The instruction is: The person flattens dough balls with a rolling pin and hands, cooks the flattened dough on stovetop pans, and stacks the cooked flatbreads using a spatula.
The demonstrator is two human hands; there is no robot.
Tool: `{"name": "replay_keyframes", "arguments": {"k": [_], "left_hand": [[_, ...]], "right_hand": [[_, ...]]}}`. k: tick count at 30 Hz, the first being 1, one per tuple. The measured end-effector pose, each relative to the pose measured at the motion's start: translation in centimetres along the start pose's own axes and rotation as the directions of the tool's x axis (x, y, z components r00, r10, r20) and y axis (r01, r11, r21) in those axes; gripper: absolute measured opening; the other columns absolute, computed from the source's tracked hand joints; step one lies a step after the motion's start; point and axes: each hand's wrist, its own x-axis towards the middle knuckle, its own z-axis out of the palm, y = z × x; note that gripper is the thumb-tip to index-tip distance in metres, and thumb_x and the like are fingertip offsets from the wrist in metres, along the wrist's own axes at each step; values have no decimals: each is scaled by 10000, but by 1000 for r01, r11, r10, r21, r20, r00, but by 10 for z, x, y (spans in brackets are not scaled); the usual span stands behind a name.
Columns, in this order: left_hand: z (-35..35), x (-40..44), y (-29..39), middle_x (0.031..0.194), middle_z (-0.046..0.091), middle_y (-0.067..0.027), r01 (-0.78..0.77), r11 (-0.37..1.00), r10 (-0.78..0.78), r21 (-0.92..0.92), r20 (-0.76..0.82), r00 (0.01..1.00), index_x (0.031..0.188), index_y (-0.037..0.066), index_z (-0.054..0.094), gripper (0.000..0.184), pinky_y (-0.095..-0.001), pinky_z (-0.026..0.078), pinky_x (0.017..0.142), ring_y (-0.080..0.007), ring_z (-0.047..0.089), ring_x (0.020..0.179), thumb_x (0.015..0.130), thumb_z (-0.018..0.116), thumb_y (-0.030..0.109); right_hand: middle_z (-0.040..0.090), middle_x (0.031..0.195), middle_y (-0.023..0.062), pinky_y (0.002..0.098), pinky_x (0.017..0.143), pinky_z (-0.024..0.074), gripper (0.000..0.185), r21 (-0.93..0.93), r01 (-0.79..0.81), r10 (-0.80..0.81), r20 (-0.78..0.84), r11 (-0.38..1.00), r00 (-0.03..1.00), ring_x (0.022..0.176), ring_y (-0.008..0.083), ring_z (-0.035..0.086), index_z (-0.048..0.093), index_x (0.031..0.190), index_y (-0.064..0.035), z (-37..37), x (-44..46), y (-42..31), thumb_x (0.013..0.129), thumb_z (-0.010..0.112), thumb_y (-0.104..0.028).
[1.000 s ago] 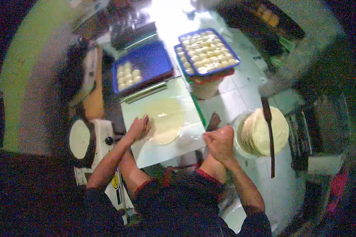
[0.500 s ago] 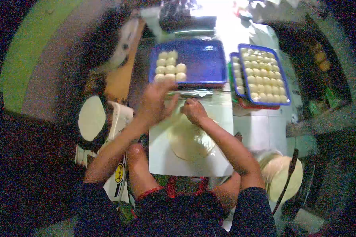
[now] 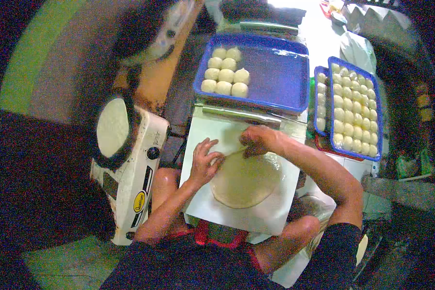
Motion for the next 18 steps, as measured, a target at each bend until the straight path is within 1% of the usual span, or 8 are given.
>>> {"name": "replay_keyframes", "arguments": {"k": [2, 4, 6, 10, 13, 14, 17, 18], "left_hand": [[-1, -3, 13, 1223, 645, -172, -100, 995, 100, 27, -22, 995, 961, 58, 678, 157, -547, 433, 1007, -440, 570, 1189, 898, 713, 197], [2, -17, 33, 1104, 671, -171, 235, 924, -221, -301, 80, 972, 1007, 49, 658, 191, -502, 492, 895, -409, 634, 1061, 946, 669, 231], [1, -23, 51, 883, 663, -154, 394, 838, -375, -377, 125, 918, 1099, 38, 587, 276, -421, 522, 686, -333, 664, 768, 1037, 541, 303], [15, -30, 43, 887, 586, -132, 499, 749, -519, -436, 82, 851, 1126, 37, 508, 296, -372, 487, 744, -213, 563, 762, 1066, 455, 322], [37, -54, 24, 940, 582, -64, 601, 614, -534, -512, 292, 794, 1083, 25, 511, 265, -338, 485, 828, -161, 559, 871, 1079, 442, 281], [45, -62, 12, 928, 545, -16, 673, 598, -525, -436, 422, 739, 1129, 18, 509, 312, -324, 480, 793, -123, 524, 866, 1083, 429, 315], [11, -69, 53, 880, 562, -14, 830, 121, -485, -544, 697, 528, 1099, 27, 562, 350, -340, 478, 706, -114, 515, 802, 1081, 420, 346], [12, -82, 44, 851, 622, -32, 870, 169, -409, -464, 770, 490, 1031, 57, 632, 370, -365, 469, 624, -122, 543, 744, 1068, 438, 370]], "right_hand": [[709, 882, 161, 434, 741, 544, 408, -139, 60, -18, 288, 988, 958, 805, 306, 688, 688, 981, -30, -16, -1, 4, 870, 747, -418], [697, 986, 131, 404, 859, 506, 418, 556, 67, -259, 273, 828, 927, 950, 261, 657, 691, 959, -23, -9, -5, 18, 867, 757, -426], [655, 1138, 89, 362, 1003, 429, 459, 888, -145, -276, 286, 437, 918, 1143, 193, 554, 653, 1091, -20, -6, -20, 22, 886, 746, -421], [400, 1533, 136, 368, 1166, 286, 897, 869, -103, 7, 114, 485, 993, 1396, 213, 358, 255, 1557, -7, 21, -43, 8, 877, 748, -321], [229, 1639, 178, 377, 1228, 175, 935, 801, -19, -102, 99, 598, 990, 1507, 230, 202, 180, 1581, -9, 22, -59, -23, 876, 731, -280], [187, 1654, 166, 383, 1235, 155, 939, 829, -82, -88, 156, 553, 984, 1520, 229, 159, 145, 1594, -36, 26, -63, -35, 877, 717, -239], [173, 1661, 149, 384, 1233, 165, 940, 847, -172, -65, 236, 503, 970, 1521, 242, 156, 137, 1604, -77, 12, -74, -82, 873, 717, -195], [182, 1659, 149, 380, 1230, 172, 937, 846, -176, -82, 249, 503, 965, 1513, 235, 173, 143, 1607, -95, 6, -73, -98, 870, 718, -156]]}}
